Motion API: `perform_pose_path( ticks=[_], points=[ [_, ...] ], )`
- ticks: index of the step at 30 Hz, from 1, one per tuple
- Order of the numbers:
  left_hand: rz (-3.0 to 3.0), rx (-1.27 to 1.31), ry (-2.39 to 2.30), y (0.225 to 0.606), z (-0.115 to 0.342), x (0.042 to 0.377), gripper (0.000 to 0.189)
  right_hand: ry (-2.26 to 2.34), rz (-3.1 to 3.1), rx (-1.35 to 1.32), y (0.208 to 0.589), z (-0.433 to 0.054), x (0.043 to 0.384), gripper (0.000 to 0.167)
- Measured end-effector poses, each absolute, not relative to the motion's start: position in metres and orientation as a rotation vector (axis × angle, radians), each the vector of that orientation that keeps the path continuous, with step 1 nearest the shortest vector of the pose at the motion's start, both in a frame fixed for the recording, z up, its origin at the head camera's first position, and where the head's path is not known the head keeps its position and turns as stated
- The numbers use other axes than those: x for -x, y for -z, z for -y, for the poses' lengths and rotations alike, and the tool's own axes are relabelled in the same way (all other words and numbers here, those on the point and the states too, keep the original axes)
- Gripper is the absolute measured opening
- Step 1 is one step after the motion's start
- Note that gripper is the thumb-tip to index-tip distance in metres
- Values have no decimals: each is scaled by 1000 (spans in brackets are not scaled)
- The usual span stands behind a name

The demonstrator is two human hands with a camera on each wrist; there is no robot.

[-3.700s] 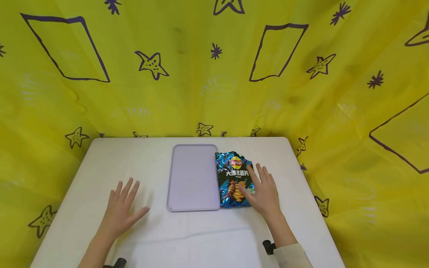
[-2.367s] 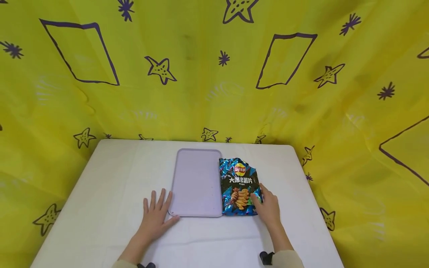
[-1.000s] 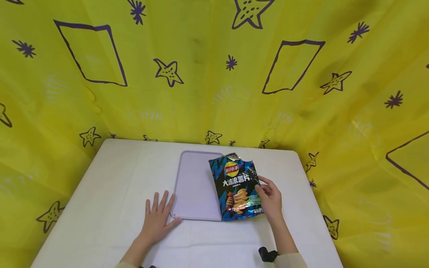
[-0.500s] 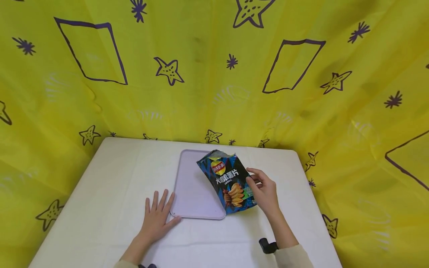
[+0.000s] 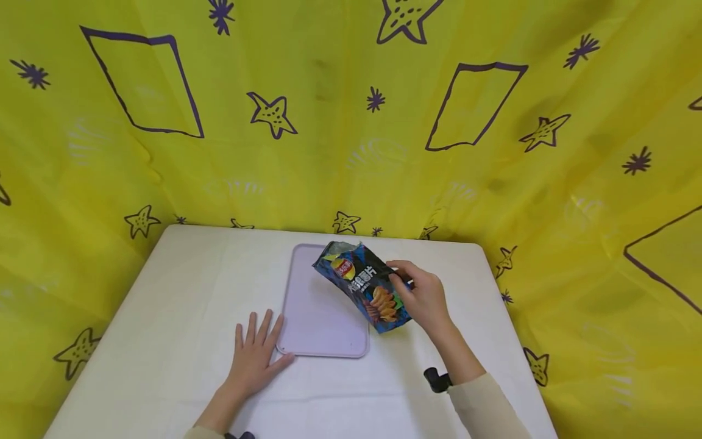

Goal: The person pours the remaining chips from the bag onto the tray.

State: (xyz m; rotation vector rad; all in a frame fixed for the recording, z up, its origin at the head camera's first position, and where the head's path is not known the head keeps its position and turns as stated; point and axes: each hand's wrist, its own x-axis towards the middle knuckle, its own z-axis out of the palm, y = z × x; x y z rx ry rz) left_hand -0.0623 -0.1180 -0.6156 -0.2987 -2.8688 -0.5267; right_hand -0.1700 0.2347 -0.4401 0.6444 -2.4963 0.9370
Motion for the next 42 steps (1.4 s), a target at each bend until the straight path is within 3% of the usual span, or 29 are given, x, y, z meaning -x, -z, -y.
perform_pose_path(
  ticks=[22,42],
  points=[
    [2931,278,522,613,116,60,86,-339,2619,-1151,380,-197,201,23],
    [2886,284,515,617,118,61,87,-107,2780,-1340,345,-144,217,24]
  ],
)
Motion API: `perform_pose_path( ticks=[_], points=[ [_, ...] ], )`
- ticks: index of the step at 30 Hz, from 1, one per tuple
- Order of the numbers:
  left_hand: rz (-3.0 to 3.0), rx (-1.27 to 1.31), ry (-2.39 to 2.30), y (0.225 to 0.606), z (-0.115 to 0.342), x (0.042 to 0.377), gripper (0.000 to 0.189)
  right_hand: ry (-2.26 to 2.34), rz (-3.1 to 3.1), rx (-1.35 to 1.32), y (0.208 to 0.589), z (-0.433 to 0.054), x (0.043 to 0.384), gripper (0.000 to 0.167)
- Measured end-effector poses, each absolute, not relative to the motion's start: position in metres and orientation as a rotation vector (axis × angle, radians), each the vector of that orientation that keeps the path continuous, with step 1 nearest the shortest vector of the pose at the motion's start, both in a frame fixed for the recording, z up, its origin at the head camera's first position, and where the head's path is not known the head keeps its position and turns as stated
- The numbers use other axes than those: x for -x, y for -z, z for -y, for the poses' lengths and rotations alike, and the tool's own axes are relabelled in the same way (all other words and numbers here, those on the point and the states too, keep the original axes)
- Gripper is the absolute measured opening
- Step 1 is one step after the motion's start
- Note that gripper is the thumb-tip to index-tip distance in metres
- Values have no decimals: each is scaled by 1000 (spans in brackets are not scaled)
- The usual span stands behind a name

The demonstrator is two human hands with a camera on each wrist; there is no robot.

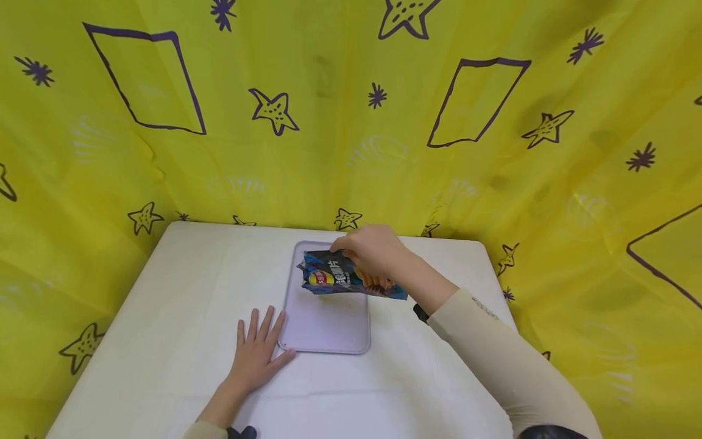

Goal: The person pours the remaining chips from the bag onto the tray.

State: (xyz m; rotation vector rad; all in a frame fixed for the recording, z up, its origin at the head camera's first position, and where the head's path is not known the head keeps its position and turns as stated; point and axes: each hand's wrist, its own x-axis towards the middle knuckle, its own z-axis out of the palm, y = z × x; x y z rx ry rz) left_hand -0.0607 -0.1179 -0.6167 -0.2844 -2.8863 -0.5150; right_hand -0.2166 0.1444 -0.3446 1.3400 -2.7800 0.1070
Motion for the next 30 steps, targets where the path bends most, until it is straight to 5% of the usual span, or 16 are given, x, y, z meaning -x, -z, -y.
perform_pose_path(
  ticks=[30],
  points=[
    [2895,277,498,618,118,63,90,24,2740,-1420,329,-117,217,22]
  ],
)
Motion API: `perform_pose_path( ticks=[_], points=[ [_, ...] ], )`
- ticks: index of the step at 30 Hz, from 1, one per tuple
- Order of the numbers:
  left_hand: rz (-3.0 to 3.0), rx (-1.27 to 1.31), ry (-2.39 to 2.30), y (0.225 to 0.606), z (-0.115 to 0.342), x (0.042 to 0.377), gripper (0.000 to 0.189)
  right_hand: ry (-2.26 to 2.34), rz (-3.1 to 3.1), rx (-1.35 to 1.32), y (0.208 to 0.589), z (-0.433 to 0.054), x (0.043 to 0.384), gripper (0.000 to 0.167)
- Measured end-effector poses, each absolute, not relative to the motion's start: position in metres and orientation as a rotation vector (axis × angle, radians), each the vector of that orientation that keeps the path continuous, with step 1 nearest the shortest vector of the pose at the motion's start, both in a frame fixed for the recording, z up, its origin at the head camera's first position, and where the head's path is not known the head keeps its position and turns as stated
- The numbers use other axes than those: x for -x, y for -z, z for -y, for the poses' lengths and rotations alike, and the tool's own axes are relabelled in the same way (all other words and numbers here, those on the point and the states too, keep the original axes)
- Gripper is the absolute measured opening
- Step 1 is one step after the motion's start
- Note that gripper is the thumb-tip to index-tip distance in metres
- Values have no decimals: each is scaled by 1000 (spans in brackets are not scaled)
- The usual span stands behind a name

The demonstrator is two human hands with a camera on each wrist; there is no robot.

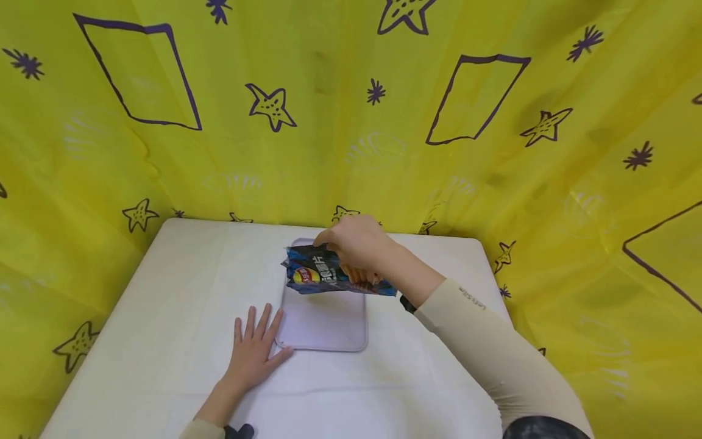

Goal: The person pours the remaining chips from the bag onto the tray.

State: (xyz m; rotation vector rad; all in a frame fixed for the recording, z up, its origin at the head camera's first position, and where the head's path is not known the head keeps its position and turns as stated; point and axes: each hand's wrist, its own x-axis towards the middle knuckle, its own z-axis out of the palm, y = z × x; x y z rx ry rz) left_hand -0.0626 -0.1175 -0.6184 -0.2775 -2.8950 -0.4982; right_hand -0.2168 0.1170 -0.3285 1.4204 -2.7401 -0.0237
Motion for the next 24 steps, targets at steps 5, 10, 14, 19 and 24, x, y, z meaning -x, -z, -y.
perform_pose_path(
  ticks=[5,10,14,19,24],
  points=[
    [2889,279,495,619,119,62,89,-27,2749,-1409,330,-118,218,23],
    [2872,289,518,621,119,63,89,-37,2761,-1399,330,-120,218,23],
    [2878,287,514,622,119,62,89,-28,2766,-1394,329,-120,219,24],
    [2914,274,514,620,120,62,90,-17,2754,-1407,329,-121,220,24],
    [2954,266,513,617,120,62,90,-11,2765,-1396,328,-123,219,24]
  ],
)
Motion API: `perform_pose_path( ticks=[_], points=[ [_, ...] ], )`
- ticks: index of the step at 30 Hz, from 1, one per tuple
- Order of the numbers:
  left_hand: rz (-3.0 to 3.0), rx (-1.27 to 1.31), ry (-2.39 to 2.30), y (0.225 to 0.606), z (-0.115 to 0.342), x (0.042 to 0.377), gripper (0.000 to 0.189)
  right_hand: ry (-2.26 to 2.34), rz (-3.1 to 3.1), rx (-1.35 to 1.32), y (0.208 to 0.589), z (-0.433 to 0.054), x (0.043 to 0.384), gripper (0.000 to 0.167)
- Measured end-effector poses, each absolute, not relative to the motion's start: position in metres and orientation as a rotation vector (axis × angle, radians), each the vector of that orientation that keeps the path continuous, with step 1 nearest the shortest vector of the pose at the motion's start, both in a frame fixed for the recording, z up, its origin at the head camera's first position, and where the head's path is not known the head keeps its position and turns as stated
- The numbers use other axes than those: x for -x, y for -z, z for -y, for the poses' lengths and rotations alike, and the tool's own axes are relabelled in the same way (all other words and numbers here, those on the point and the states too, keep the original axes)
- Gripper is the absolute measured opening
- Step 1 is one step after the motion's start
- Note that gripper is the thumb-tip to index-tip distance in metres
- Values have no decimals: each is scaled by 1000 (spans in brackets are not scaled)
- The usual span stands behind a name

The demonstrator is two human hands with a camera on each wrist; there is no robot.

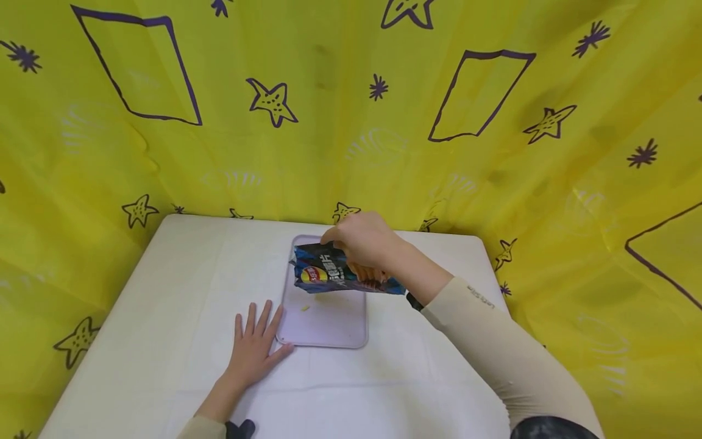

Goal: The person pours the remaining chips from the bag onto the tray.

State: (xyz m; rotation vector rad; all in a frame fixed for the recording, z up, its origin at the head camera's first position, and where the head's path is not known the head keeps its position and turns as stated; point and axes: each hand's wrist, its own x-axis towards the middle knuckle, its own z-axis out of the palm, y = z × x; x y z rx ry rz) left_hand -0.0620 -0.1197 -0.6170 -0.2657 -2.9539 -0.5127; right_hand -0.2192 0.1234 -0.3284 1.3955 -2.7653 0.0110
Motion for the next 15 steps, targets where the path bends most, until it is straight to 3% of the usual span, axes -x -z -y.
perform_pose_path(
  ticks=[15],
  points=[
    [2972,276,520,616,119,64,91,38,2768,-1385,321,-129,214,23]
  ],
)
